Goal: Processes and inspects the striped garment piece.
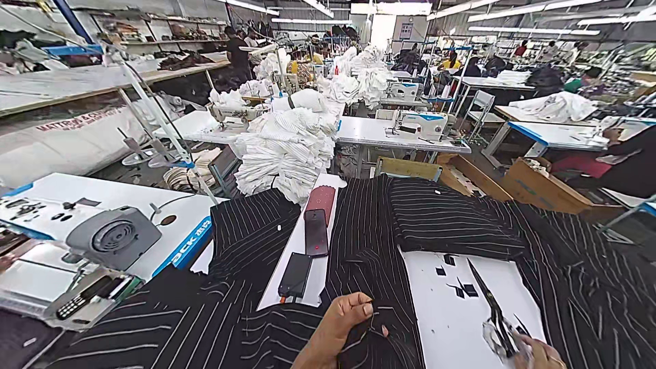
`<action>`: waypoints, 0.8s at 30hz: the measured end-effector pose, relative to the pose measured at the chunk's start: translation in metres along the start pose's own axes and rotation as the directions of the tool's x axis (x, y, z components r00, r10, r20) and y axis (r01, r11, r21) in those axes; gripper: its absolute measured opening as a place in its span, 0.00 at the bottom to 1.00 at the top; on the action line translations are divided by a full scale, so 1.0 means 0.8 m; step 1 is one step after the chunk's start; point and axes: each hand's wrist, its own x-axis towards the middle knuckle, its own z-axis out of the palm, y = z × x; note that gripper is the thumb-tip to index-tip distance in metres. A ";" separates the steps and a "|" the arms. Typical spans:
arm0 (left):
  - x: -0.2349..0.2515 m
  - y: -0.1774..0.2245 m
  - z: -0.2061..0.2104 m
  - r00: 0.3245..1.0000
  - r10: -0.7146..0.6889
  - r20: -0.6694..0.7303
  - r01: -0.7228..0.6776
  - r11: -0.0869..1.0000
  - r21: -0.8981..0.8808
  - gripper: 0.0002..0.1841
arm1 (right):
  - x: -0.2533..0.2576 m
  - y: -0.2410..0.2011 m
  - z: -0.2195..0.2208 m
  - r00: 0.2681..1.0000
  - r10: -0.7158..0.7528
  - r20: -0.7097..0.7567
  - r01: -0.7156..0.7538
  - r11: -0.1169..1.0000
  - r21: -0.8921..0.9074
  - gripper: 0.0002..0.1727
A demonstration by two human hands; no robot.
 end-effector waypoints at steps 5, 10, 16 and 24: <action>0.001 0.002 0.006 0.998 -0.055 0.013 0.055 0.998 0.023 0.06 | 0.026 -0.031 0.023 0.971 0.210 0.118 -0.185 0.964 -0.192 0.33; -0.003 0.005 0.009 0.999 -0.051 0.000 0.051 0.998 0.020 0.07 | 0.012 -0.062 -0.002 0.866 0.277 0.417 -0.411 0.869 0.275 0.12; 0.008 0.006 0.010 1.000 -0.002 -0.014 0.003 0.998 0.070 0.07 | -0.117 -0.148 -0.011 0.849 -0.240 0.471 -0.380 0.341 0.859 0.12; 0.024 0.019 0.022 0.993 0.113 -0.037 -0.101 0.965 0.244 0.06 | -0.164 -0.167 -0.065 0.614 -0.588 0.526 -0.151 0.566 0.810 0.30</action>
